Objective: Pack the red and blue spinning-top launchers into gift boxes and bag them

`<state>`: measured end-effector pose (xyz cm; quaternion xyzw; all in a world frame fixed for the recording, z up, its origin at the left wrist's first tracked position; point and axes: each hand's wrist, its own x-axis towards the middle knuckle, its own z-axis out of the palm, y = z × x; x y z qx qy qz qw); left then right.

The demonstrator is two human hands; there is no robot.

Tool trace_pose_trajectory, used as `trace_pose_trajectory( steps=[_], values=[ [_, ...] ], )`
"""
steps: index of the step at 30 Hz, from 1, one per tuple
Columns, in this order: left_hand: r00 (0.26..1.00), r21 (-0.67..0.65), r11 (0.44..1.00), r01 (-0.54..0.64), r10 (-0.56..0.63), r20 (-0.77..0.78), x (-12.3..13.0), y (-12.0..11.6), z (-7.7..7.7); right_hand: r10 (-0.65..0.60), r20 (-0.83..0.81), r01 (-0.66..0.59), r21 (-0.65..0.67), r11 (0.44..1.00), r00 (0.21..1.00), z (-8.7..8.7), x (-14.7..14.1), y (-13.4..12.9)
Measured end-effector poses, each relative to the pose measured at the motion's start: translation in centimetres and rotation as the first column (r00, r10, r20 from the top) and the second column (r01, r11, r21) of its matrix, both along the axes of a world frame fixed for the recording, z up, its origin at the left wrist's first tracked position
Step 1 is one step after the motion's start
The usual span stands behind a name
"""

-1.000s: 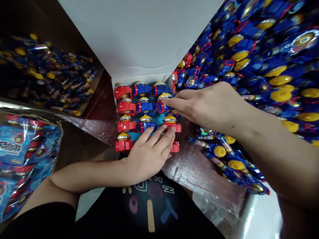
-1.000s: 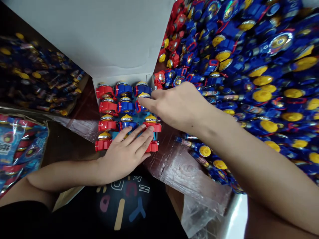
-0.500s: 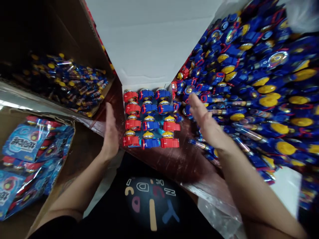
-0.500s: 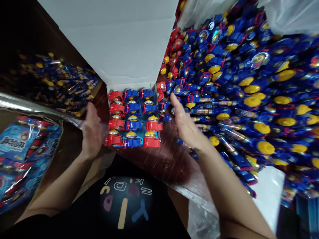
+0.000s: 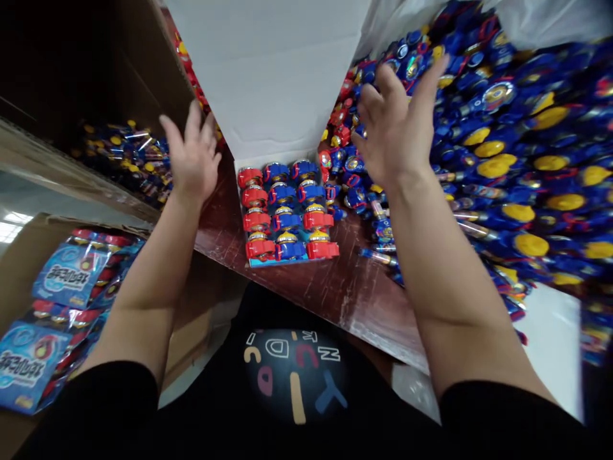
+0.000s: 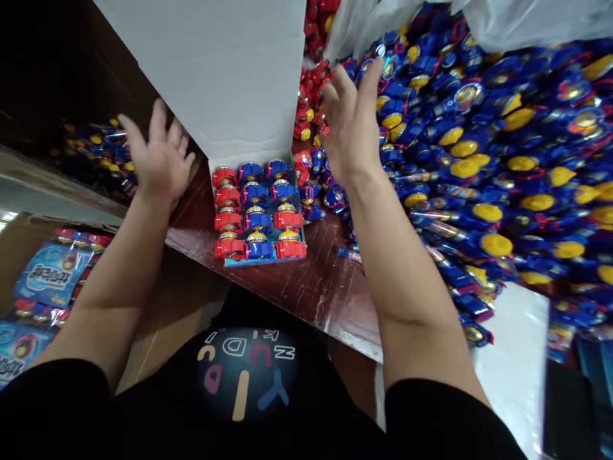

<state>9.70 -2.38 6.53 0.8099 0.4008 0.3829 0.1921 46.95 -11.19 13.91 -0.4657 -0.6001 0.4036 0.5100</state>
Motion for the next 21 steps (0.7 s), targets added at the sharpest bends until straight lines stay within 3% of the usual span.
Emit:
trace_pose_trajectory(
  steps=[1, 3, 5, 6, 8, 10, 11, 12, 14, 15, 17, 21],
  values=[
    [0.995, -0.086, 0.996, 0.006, 0.002, 0.096, 1.2, 0.1, 1.5, 0.039, -0.046, -0.040, -0.001, 0.999, 0.998, 1.2, -0.3, 0.2],
    [0.985, -0.228, 0.973, -0.033, 0.071, 0.159, 3.0, -2.6, 3.7, 0.016, -0.070, -0.019, -0.033, 0.999, 0.997, 1.8, -0.4, -1.2],
    [0.989, -0.285, 0.955, -0.085, 0.115, 0.088, 3.4, -7.8, 4.6, -0.049, 0.096, 0.055, -0.063, 0.996, 0.994, 0.7, 0.7, -4.6],
    [0.993, -0.316, 0.945, -0.086, 0.106, 0.046, 3.1, -10.7, 4.6, -0.008, 0.264, 0.031, -0.083, 0.996, 0.965, -0.1, 1.5, -6.6],
    [0.995, -0.520, 0.854, -0.022, -0.034, -0.098, 2.1, -15.5, 4.6, 0.268, 0.417, -0.165, -0.266, 0.950, 0.868, -1.6, 3.2, -10.1],
    [0.978, -0.658, 0.753, 0.022, -0.152, -0.141, 1.2, -18.0, 4.7, 0.447, 0.368, -0.305, -0.383, 0.872, 0.815, -2.3, 4.2, -11.9],
    [0.980, -0.641, 0.767, 0.018, -0.141, -0.141, 1.1, -18.3, 4.8, 0.448, 0.322, -0.319, -0.381, 0.868, 0.834, -2.5, 4.3, -12.0],
    [0.987, -0.555, 0.832, -0.013, -0.079, -0.141, 1.1, -18.2, 4.8, 0.400, 0.300, -0.293, -0.345, 0.892, 0.866, -2.7, 4.2, -11.7],
    [0.983, -0.251, 0.958, -0.136, 0.099, -0.154, 1.5, -17.2, 4.6, 0.245, 0.344, -0.178, -0.216, 0.960, 0.907, -3.4, 3.4, -10.4],
    [0.971, -0.103, 0.976, -0.190, 0.171, -0.164, 1.7, -16.6, 4.3, 0.164, 0.402, -0.119, -0.134, 0.984, 0.901, -4.0, 3.0, -9.6],
    [0.950, 0.072, 0.973, -0.220, 0.231, -0.210, 2.1, -15.9, 3.4, 0.026, 0.554, -0.054, 0.035, 0.998, 0.832, -5.4, 2.4, -8.5],
    [0.931, 0.165, 0.970, -0.180, 0.222, -0.290, 2.0, -16.0, 0.5, -0.054, 0.727, -0.095, 0.163, 0.982, 0.684, -8.6, 2.2, -8.2]
  ],
)
